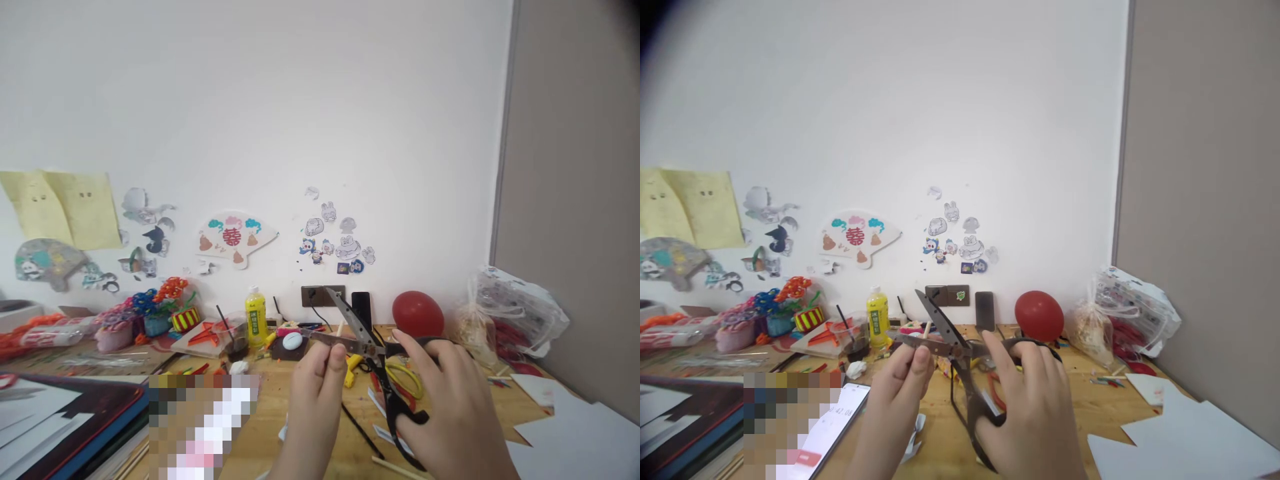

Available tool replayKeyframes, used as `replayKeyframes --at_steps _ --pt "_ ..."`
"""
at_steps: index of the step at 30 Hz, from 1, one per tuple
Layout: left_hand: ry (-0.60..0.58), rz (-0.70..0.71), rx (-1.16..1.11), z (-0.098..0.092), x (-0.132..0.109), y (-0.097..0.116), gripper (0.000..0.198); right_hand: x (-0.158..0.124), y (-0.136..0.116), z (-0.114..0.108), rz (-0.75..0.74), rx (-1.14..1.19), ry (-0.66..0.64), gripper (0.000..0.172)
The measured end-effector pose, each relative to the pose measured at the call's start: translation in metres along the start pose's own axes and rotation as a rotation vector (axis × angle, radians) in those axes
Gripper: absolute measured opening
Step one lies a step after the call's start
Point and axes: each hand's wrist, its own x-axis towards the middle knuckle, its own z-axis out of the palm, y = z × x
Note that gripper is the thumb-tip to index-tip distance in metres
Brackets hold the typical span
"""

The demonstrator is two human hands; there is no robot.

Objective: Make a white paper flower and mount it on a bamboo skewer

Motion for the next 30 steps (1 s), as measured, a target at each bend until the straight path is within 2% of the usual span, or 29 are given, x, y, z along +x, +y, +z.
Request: replayKeyframes --at_steps 7,10,15,17,23,30 --pt "-0.002 0.092 0.094 -0.006 0.0 0.007 0.041 -0.002 -0.002 -0.007 -0.019 -0.033 0.061 0.06" --pt "-0.019 0.038 0.014 -0.006 -0.001 0.009 0.041 -0.001 -0.004 -0.009 -0.023 -0.036 0.069 0.06" --pt "-0.158 -0.095 -0.252 -0.004 -0.004 0.013 0.031 0.001 -0.004 -0.01 -0.012 -0.01 0.025 0.061" --pt "-0.178 -0.118 -0.305 -0.004 -0.005 0.014 0.03 0.001 -0.003 -0.009 -0.008 -0.008 0.008 0.061" --pt "-0.119 -0.067 -0.238 -0.004 -0.004 0.01 0.03 0.001 -0.004 -0.008 0.014 0.039 -0.027 0.063" --pt "-0.093 -0.095 -0.122 -0.004 -0.008 0.009 0.037 0.002 -0.005 -0.012 0.017 0.023 -0.032 0.065"
